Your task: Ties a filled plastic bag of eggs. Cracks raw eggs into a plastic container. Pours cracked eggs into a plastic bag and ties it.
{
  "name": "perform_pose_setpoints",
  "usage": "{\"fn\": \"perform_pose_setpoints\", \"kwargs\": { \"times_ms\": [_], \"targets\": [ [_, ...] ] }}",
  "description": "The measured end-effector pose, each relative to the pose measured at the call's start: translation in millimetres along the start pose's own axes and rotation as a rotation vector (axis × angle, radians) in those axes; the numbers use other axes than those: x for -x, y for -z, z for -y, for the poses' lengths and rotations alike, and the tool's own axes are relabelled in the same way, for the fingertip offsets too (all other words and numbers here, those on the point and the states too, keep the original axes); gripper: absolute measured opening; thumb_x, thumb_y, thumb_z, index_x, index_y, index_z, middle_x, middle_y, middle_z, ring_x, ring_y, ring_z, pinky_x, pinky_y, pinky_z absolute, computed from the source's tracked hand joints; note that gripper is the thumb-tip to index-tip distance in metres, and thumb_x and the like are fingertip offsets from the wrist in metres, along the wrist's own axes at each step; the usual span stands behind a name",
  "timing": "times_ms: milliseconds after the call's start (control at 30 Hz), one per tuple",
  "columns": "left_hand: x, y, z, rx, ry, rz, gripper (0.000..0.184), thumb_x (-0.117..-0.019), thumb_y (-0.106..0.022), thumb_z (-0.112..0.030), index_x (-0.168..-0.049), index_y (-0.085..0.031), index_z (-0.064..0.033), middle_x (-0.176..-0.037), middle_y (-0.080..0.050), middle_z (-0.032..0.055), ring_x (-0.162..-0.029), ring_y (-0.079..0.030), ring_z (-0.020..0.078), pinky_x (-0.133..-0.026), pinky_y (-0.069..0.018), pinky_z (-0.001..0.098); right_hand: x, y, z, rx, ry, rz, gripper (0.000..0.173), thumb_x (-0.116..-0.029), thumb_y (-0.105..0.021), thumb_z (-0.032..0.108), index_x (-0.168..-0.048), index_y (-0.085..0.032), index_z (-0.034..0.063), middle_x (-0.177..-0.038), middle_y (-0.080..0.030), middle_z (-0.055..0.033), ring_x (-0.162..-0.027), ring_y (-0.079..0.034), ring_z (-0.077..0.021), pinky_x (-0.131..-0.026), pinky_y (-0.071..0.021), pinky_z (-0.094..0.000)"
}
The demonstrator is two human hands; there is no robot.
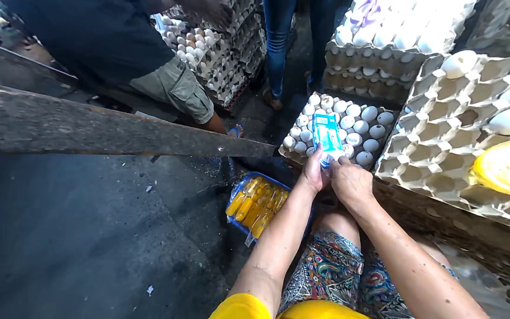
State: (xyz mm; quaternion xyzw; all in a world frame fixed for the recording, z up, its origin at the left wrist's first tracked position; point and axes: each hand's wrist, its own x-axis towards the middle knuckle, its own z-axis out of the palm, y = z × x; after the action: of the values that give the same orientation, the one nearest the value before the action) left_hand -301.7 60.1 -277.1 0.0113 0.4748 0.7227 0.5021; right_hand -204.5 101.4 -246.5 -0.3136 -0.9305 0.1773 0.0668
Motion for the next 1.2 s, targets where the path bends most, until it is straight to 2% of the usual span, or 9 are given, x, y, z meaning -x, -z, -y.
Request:
{"fn": "perform_pose_setpoints", "kwargs": {
  "times_ms": [67, 200, 400, 600, 733, 900, 1033, 1100, 1200],
  "targets": [
    [3.8, -2.1, -0.9, -0.014, 0.029, 0.01, 0.053, -0.1078, -0.033, -0.055, -0.131, -0.057, -0.0129, -0.111, -0.068, 0.0066, -0.098, -0.067, 0.0158, -0.084, -0.057, 0.0339, -0.4, -6.0, -3.9, -0.049, 0.04, -0.091, 0.013, -0.0953, -0.064, 0.002, -0.102, -0.074, -0.0009, -0.104, -0.068, -0.0245, -0.09, -0.069, -0.0462, -0.067, -0.0537, -0.0618],
    [10.6, -6.6, -0.8, 0.035, 0.063, 0.045, 0.052, -0.1089, -0.033, -0.052, -0.131, -0.056, -0.0111, -0.114, -0.068, 0.0084, -0.101, -0.067, 0.0178, -0.088, -0.0567, 0.0354, -1.4, -17.9, -11.5, -0.109, 0.12, -0.295, 0.008, -0.0945, -0.065, 0.001, -0.093, -0.068, -0.0057, -0.1, -0.066, -0.0259, -0.087, -0.069, -0.0459, -0.063, -0.0547, -0.0594],
    [20.2, -14.4, 0.3, -0.036, 0.022, 0.078, 0.051, -0.1087, -0.035, -0.051, -0.133, -0.056, -0.012, -0.116, -0.068, 0.0072, -0.104, -0.067, 0.0174, -0.091, -0.0559, 0.0363, -0.3, -22.9, -12.3, -0.136, 0.076, -0.362, 0.011, -0.0967, -0.061, 0.001, -0.099, -0.062, -0.0094, -0.109, -0.063, -0.0296, -0.087, -0.069, -0.047, -0.063, -0.0565, -0.0577],
    [7.0, -13.6, -0.8, -0.173, 0.007, -0.035, 0.068, -0.1032, -0.028, -0.068, -0.142, -0.053, -0.0173, -0.125, -0.067, 0.0062, -0.109, -0.066, 0.0177, -0.091, -0.0567, 0.0392, 16.5, -21.4, -15.3, -0.198, 0.184, -0.414, 0.009, -0.095, -0.057, -0.003, -0.099, -0.063, -0.007, -0.114, -0.064, -0.0271, -0.092, -0.07, -0.0436, -0.065, -0.0585, -0.0543],
    [2.8, -20.4, -0.5, -0.098, -0.015, -0.022, 0.053, -0.1104, -0.031, -0.049, -0.14, -0.05, -0.0093, -0.121, -0.065, 0.0109, -0.107, -0.066, 0.0193, -0.091, -0.056, 0.0387, 28.2, -29.6, -24.5, -0.228, 0.254, -0.426, 0.008, -0.0944, -0.056, -0.004, -0.099, -0.063, -0.0056, -0.115, -0.064, -0.0251, -0.089, -0.071, -0.0403, -0.064, -0.0596, -0.0513],
    [2.3, -18.9, 3.4, -0.014, 0.008, -0.027, 0.05, -0.1103, -0.035, -0.045, -0.139, -0.051, -0.0081, -0.121, -0.066, 0.0122, -0.107, -0.066, 0.0215, -0.092, -0.0562, 0.0412, 32.0, -30.7, -23.7, -0.275, 0.209, -0.496, 0.009, -0.0987, -0.054, 0.0, -0.101, -0.062, -0.0035, -0.11, -0.066, -0.0231, -0.08, -0.072, -0.0369, -0.061, -0.0601, -0.0478],
    [4.2, -18.4, 1.1, -0.073, 0.001, -0.101, 0.049, -0.1114, -0.033, -0.043, -0.141, -0.049, -0.0076, -0.122, -0.064, 0.0131, -0.107, -0.065, 0.0223, -0.091, -0.0555, 0.0414, 31.0, -23.4, -25.6, -0.216, 0.123, -0.335, 0.033, -0.0969, -0.057, -0.004, -0.128, -0.066, -0.0028, -0.136, -0.06, -0.0244, -0.099, -0.071, -0.0413, -0.075, -0.0606, -0.0524],
    [6.3, -20.0, 1.6, -0.103, -0.001, -0.133, 0.049, -0.1117, -0.033, -0.042, -0.142, -0.048, -0.0066, -0.124, -0.063, 0.014, -0.108, -0.064, 0.0226, -0.092, -0.055, 0.0417, 27.8, -19.8, -23.4, -0.185, 0.093, -0.236, 0.038, -0.0965, -0.058, -0.004, -0.133, -0.065, 0.0013, -0.144, -0.057, -0.0217, -0.1, -0.071, -0.041, -0.076, -0.0599, -0.0535],
    [13.3, -24.7, 2.4, -0.124, 0.047, -0.134, 0.055, -0.1103, -0.032, -0.05, -0.141, -0.049, -0.0074, -0.122, -0.064, 0.013, -0.108, -0.064, 0.0217, -0.092, -0.0548, 0.0418, 22.9, -17.3, -19.8, -0.149, 0.088, -0.157, 0.028, -0.0974, -0.058, -0.004, -0.123, -0.069, -0.0004, -0.134, -0.064, -0.0218, -0.097, -0.072, -0.0423, -0.075, -0.0592, -0.0564]
  ]
}}
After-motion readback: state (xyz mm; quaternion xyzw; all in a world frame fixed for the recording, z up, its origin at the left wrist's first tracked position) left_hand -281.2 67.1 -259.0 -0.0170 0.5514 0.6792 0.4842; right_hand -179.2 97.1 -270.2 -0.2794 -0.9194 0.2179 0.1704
